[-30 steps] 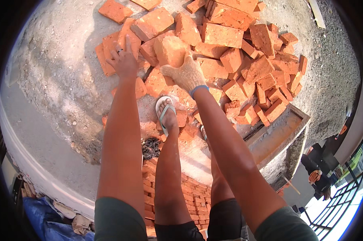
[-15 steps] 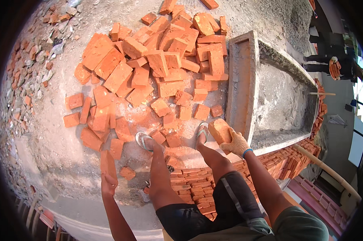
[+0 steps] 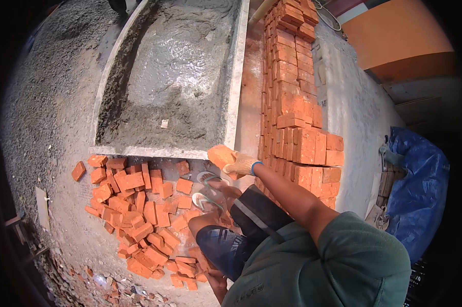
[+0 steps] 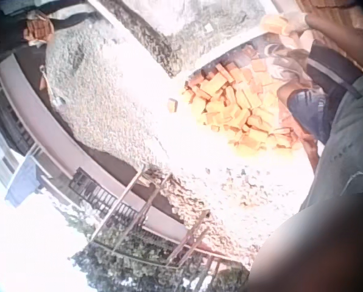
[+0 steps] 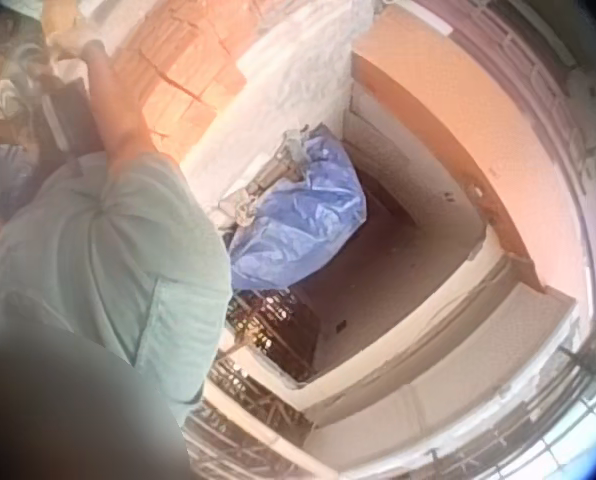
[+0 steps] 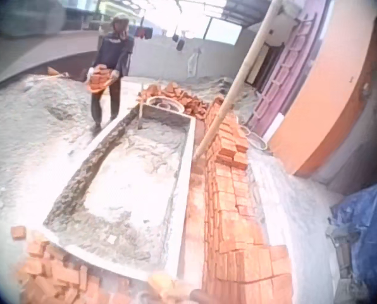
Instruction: The person repeatedly picks up red bricks from a pile on the floor and places them onto a partially built brick wall. They adjust each brick by hand to fit it into the wall structure. The task continues throughout the clip with the wall growing higher.
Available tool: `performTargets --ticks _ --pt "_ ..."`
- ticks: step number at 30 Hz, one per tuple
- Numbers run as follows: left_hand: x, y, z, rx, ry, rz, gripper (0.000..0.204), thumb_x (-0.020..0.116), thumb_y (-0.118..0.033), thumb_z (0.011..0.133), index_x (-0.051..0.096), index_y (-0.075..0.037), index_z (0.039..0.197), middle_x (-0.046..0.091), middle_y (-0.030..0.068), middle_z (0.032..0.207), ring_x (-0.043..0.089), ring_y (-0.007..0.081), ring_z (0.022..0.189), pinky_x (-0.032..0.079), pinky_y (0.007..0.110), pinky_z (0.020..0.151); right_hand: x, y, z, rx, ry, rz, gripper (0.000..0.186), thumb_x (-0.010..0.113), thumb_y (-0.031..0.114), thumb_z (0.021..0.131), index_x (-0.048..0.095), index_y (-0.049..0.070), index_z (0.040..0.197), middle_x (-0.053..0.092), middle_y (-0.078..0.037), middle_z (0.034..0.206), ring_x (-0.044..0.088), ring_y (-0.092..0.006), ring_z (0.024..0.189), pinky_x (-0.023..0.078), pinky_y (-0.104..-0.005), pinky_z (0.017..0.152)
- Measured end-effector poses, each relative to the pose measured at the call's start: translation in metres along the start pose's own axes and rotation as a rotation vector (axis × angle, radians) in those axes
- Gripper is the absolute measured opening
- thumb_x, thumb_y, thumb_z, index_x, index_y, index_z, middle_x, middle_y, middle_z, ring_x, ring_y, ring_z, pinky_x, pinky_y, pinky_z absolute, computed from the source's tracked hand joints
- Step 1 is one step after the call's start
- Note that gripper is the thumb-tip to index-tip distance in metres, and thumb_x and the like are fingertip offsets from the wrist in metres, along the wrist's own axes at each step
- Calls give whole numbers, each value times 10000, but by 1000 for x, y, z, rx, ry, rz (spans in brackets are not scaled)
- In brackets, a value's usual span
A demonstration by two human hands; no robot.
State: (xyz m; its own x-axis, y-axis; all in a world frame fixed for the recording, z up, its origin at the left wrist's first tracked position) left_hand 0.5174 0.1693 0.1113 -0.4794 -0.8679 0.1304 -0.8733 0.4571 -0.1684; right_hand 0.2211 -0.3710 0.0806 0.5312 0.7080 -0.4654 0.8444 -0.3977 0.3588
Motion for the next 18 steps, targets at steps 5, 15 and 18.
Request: performTargets --ticks 5,15,18 --pt "65 -143 58 -76 -76 441 332 551 -467 1030 582 -153 1132 613 44 1001 643 207 884 541 379 676 -71 -68 -68 160 -134 856 830 822 476 830 557 17 1468 688 -150 1292 679 -245 1092 552 -405 947" --pt "314 -280 109 174 -40 1040 505 563 -595 993 562 -155 1240 642 49 1123 647 249 1040 528 470 835 -171 -193 -199 183 -480 1681 885 731 512 971 326 165 1678 186 -103 1775 115 -368 1631 237 -747 1196" --pt "388 -274 114 178 183 1085 390 521 -528 1030 553 -144 1092 631 63 830 622 240 701 488 397 615 -222 -240 -201 247 -670 1712 904 717 540 960 324 143 1671 290 -149 1727 277 -381 1570 261 -701 1207"
Point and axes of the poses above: each hand's wrist, its own z-axis towards the middle knuckle, its own x-axis out of the palm, y = z × x, the point moved 1 cm from there along z, towards the middle knuckle
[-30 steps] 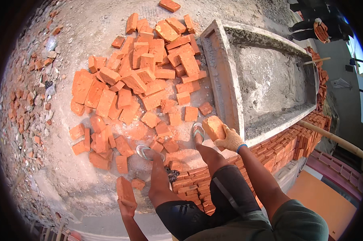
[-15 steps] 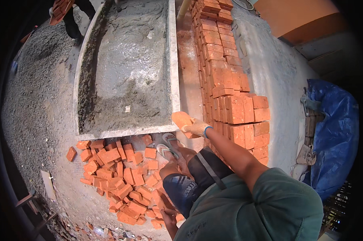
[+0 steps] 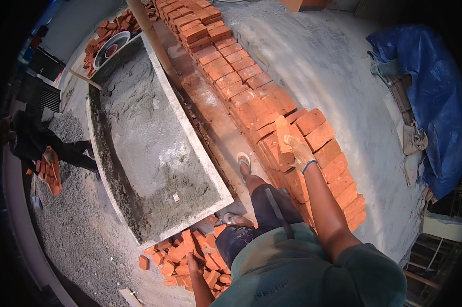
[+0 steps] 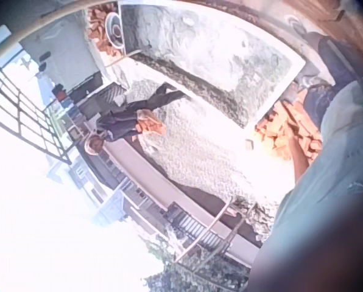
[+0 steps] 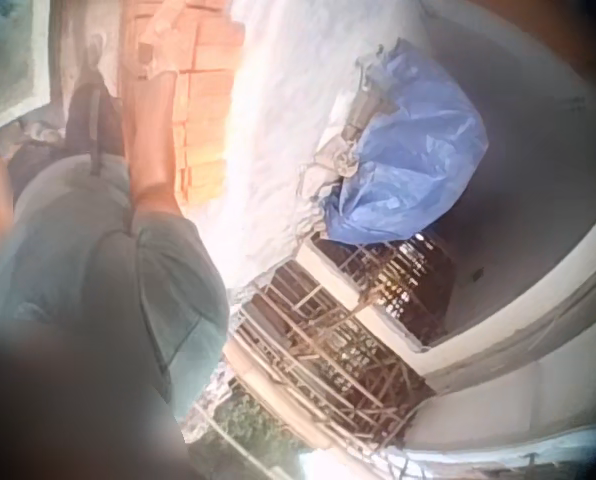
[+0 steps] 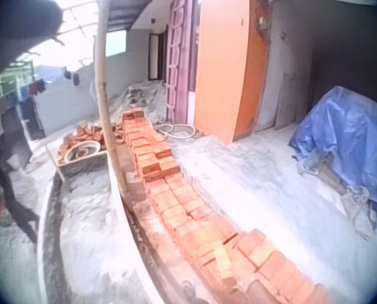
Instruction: The person repeatedly picks up red bricks from a pile on the floor and places them onto a partially built brick wall. They adjust each brick by hand to fit it into the wall structure. The task continues throughout the clip with the wall growing higher.
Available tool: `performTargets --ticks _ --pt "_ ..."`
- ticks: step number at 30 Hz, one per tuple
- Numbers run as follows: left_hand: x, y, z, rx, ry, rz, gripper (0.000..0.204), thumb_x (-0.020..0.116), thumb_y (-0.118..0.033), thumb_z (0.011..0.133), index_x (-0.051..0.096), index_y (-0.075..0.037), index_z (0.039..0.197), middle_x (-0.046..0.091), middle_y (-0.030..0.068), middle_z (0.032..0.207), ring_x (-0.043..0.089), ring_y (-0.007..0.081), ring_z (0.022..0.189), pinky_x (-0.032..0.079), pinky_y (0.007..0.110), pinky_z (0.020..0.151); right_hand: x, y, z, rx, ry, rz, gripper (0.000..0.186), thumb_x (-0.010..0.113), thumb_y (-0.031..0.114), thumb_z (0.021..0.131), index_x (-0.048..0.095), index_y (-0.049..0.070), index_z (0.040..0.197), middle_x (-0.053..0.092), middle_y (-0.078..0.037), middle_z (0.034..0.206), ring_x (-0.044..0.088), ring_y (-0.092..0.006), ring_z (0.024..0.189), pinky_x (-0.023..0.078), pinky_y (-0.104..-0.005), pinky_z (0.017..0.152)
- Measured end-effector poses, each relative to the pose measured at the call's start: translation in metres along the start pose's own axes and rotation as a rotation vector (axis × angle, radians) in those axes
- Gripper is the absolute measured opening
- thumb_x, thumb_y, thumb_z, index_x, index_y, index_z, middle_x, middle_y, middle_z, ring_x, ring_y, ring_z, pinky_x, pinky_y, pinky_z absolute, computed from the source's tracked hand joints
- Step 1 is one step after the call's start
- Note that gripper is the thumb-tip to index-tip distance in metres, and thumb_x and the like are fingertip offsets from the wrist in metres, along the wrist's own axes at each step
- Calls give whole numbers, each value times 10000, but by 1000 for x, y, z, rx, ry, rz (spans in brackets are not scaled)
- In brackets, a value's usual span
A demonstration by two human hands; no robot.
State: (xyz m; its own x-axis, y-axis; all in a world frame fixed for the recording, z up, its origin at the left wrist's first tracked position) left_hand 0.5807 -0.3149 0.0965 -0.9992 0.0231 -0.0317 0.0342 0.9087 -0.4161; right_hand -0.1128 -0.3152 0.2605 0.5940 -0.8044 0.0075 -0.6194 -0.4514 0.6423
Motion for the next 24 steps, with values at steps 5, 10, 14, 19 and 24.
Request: performTargets --ticks 5,10,14,19,24 --pt "128 -104 14 -40 -64 176 239 610 -363 1015 524 -155 932 525 42 626 574 223 552 545 414 643 -8 80 155 109 -122 359 951 695 582 968 278 125 1690 195 -139 1771 218 -386 1608 234 -719 1220" --pt "286 -224 38 -248 -96 428 383 653 -317 1000 581 -71 1284 665 82 762 644 219 663 547 385 648 -14 102 370 279 -428 401 1057 718 662 903 286 87 1678 247 -191 1749 297 -386 1581 300 -665 1217" --pt "408 -286 93 26 249 598 754 699 -258 975 391 -116 1649 646 151 1210 661 244 950 557 407 936 -24 88 471 364 -815 -60 1092 729 629 848 308 16 1647 371 -360 1619 350 -447 1537 439 -593 1140" --pt "591 -347 222 430 507 1175 836 807 -330 896 449 -186 1637 560 203 1399 508 368 1270 454 451 1110 -21 71 516 555 -980 -179 1047 733 600 882 259 108 1675 355 -322 1572 431 -449 1441 486 -589 1092" --pt "793 -351 305 1114 654 1593 913 867 -399 772 506 -260 1599 572 329 1333 412 494 1309 343 569 1173 -5 56 532 559 -1042 -323 1050 779 515 893 212 130 1688 352 -307 1574 432 -442 1441 492 -575 1106"
Point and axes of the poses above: each hand's wrist, its own z-axis towards the middle knuckle, its own x-axis out of the palm, y = z × x, the point moved 1 cm from there along z, towards the middle knuckle
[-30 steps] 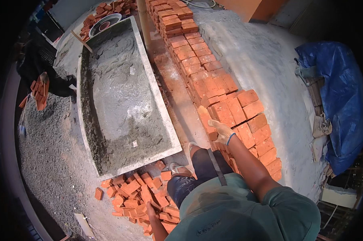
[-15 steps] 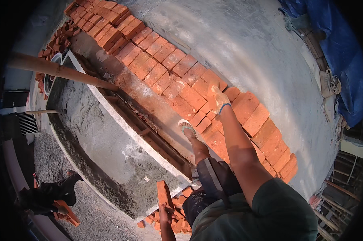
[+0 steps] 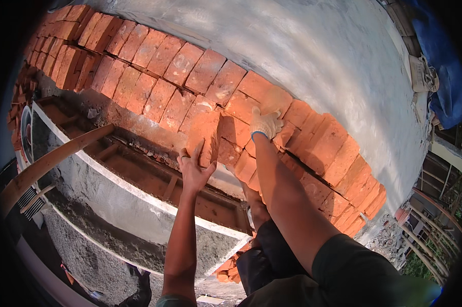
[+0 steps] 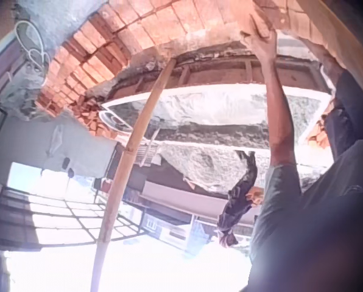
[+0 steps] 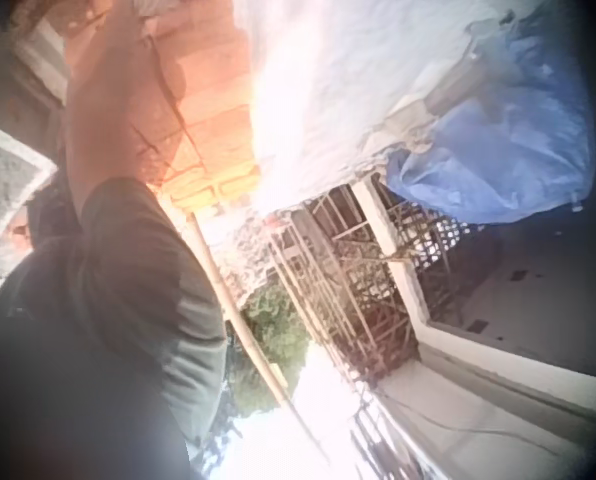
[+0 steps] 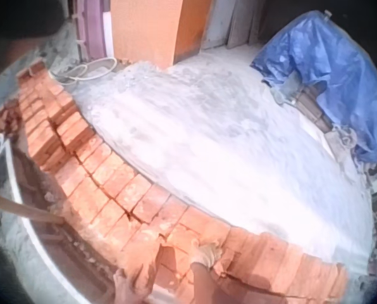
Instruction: The person repeatedly picks up red bricks from a pile on the floor and places them onto a partially built brick wall. They adjust each brick by hand to fit it into the wall structure. The task continues throughout the clip with the wall growing higher.
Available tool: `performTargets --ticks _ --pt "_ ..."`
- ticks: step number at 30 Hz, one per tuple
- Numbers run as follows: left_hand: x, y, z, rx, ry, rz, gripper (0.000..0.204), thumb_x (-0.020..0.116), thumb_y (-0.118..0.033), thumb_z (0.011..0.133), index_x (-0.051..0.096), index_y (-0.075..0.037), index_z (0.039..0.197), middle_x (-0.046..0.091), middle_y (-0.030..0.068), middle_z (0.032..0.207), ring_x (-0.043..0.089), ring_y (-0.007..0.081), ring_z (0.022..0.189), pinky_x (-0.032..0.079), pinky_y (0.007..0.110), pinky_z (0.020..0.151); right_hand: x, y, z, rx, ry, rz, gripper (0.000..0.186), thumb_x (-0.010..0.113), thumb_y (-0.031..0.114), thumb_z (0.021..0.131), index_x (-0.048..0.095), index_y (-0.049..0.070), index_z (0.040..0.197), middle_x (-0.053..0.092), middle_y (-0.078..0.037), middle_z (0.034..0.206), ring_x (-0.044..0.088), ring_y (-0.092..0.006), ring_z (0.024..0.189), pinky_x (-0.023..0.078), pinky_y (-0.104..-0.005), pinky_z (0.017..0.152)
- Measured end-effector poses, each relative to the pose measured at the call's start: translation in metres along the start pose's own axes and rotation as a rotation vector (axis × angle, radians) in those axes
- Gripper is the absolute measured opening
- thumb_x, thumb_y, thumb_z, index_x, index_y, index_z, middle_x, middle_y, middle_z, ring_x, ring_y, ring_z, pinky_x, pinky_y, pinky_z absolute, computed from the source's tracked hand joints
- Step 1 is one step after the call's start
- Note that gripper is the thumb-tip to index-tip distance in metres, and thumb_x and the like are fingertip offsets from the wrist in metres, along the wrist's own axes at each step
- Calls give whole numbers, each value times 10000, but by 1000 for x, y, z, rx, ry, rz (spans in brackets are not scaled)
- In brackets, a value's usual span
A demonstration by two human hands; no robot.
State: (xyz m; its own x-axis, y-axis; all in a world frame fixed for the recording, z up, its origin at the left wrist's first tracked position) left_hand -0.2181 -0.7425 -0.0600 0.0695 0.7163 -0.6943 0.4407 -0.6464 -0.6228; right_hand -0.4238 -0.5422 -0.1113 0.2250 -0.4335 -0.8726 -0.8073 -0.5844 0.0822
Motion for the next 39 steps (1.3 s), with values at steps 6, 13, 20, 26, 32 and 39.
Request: performTargets --ticks 6,13,20,26,32,39 --pt "71 -54 134 247 -14 224 969 904 -388 741 477 -348 1611 494 377 1420 438 494 1284 375 581 1112 -14 -2 12 -72 174 -104 945 716 533 912 344 55 1638 427 -316 1549 483 -449 1437 451 -509 1157" --pt "148 -50 139 262 123 171 1038 927 -376 742 401 -383 1637 323 400 1552 336 562 1382 344 618 1155 -84 -14 25 -600 313 96 604 601 486 1022 617 51 1441 646 -188 1408 589 -330 1356 477 -456 1128" --pt "157 -53 171 369 224 197 1080 916 -344 778 307 -420 1666 262 390 1599 325 583 1410 307 649 1184 -40 79 76 -1492 98 -395 485 543 438 1079 646 105 1416 588 -123 1505 508 -294 1433 438 -464 1180" --pt "132 -47 166 354 188 -62 1112 906 -295 813 241 -297 1704 387 323 1590 436 503 1401 368 569 1198 -22 86 82 -1574 164 -844 498 538 455 1081 601 165 1480 458 -96 1635 326 -312 1574 319 -490 1275" --pt "122 -28 150 16 228 -31 1102 883 -304 850 213 -121 1706 606 223 1483 425 405 1512 269 568 1287 2 68 36 -1553 134 -978 616 612 533 1005 578 176 1506 419 -110 1665 302 -347 1584 226 -577 1297" --pt "132 -28 63 -207 -124 -106 876 756 -288 955 291 -128 1680 506 261 1565 345 452 1546 223 673 1250 -12 75 11 -1464 275 -1059 665 630 511 990 531 140 1532 482 -153 1609 400 -355 1524 303 -564 1258"
Point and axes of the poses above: each hand's wrist, its own z-axis towards the middle knuckle, its own x-axis out of the palm, y = z × x, the point moved 1 cm from there along z, towards the middle knuckle
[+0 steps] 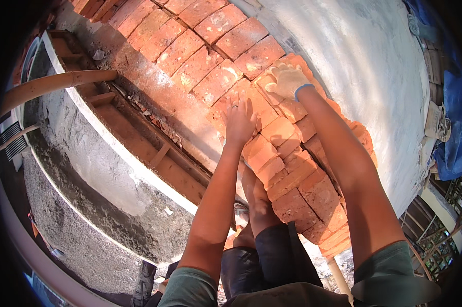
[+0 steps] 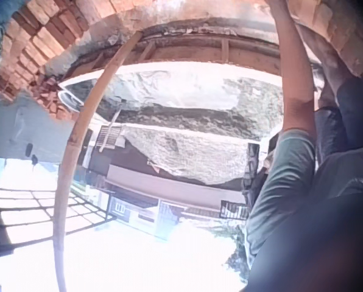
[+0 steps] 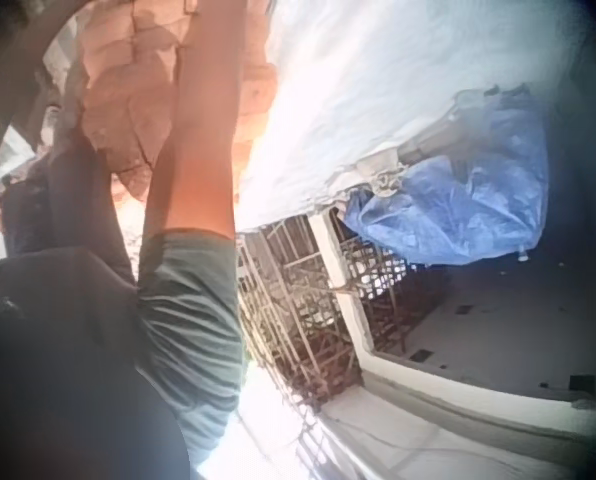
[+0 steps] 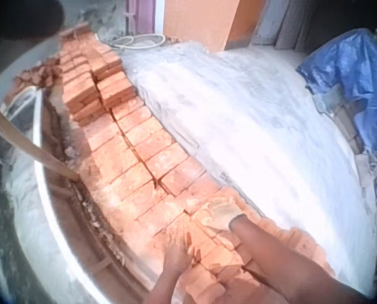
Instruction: The person repeatedly picks up red bricks from a pile on the floor and places them onto a partially built brick wall. They adjust each brick by hand to fit it into the wall structure. The task continues throughout the clip with the wall growing higher.
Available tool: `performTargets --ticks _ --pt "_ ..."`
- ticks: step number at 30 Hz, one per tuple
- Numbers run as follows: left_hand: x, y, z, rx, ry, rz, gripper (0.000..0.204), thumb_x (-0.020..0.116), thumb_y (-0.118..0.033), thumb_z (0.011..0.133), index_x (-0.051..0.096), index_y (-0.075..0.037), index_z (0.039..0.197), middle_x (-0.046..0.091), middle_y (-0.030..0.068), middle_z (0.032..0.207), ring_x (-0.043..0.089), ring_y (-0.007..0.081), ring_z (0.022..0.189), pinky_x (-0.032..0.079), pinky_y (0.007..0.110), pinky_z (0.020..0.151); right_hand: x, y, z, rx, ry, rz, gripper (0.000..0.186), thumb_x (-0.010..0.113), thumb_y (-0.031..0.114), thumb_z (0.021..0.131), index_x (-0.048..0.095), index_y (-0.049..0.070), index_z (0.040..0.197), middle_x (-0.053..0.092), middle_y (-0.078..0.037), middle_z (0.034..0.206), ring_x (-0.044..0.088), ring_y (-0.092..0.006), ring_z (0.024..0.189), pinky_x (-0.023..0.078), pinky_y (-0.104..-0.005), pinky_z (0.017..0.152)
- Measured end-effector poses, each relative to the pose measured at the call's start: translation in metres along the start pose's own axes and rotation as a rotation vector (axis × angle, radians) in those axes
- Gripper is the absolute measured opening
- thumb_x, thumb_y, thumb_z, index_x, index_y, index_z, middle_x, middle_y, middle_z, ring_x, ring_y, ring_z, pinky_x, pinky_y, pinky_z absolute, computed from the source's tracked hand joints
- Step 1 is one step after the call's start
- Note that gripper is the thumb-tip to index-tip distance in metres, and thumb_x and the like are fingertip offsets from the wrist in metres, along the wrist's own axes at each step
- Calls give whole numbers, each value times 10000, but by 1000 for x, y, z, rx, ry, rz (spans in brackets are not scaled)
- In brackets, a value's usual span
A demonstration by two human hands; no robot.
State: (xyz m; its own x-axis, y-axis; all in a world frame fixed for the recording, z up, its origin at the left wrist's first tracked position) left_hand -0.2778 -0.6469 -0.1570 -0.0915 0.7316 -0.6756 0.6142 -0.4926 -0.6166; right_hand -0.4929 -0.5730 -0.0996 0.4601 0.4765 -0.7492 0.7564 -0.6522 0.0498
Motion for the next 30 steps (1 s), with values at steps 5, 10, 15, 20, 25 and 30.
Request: performTargets --ticks 5,10,15,20,25,30 --pt "-19 64 -214 -238 -131 -411 515 636 -185 1031 532 -21 1509 653 269 1344 638 416 1238 511 465 1047 -4 93 -107 -304 -478 107 472 666 343 988 627 55 1360 656 -200 1282 607 -382 1229 479 -480 1080" --pt "3 101 -482 -442 -38 -360 326 618 -182 1012 675 -37 1298 705 251 1197 679 435 1118 536 526 977 84 225 -317 -977 120 317 459 686 388 986 638 96 1337 694 -158 1167 654 -364 1142 514 -484 1012" --pt "59 76 -721 -756 -219 -512 356 597 -267 1002 685 -72 1286 723 212 1181 680 394 1144 541 498 998 170 303 -470 -1097 546 86 327 718 236 951 670 57 1221 679 -192 1154 644 -389 1149 512 -482 1008" --pt "149 -29 -882 -1521 -416 -619 395 586 -300 998 669 -67 1306 725 214 1194 686 387 1157 563 512 968 167 337 -534 -1136 849 -113 254 687 141 957 710 22 1180 721 -157 1038 719 -320 997 560 -398 906" --pt "295 -196 -860 -1771 -471 -941 337 537 -275 1006 690 -43 1197 724 236 1114 707 395 1071 566 513 962 140 407 -460 -1229 873 -604 435 617 340 995 718 -14 1228 758 -185 965 759 -272 973 578 -378 893" --pt "367 -312 -721 -1448 -688 -1537 482 550 -461 1055 740 -83 1286 703 194 1351 643 404 1258 521 504 1059 76 479 -369 -988 203 -1133 462 645 380 908 768 14 1162 752 -277 1148 733 -411 1079 549 -484 969"
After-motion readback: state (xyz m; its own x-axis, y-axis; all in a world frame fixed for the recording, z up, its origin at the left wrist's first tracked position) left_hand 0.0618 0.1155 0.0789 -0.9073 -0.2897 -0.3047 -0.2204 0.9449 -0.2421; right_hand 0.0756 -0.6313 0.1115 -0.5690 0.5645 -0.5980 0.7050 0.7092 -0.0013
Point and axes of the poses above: each hand's wrist, its own z-axis towards the middle knuckle, its own x-axis out of the palm, y = z × x, the point moved 1 cm from there along z, towards the middle knuckle
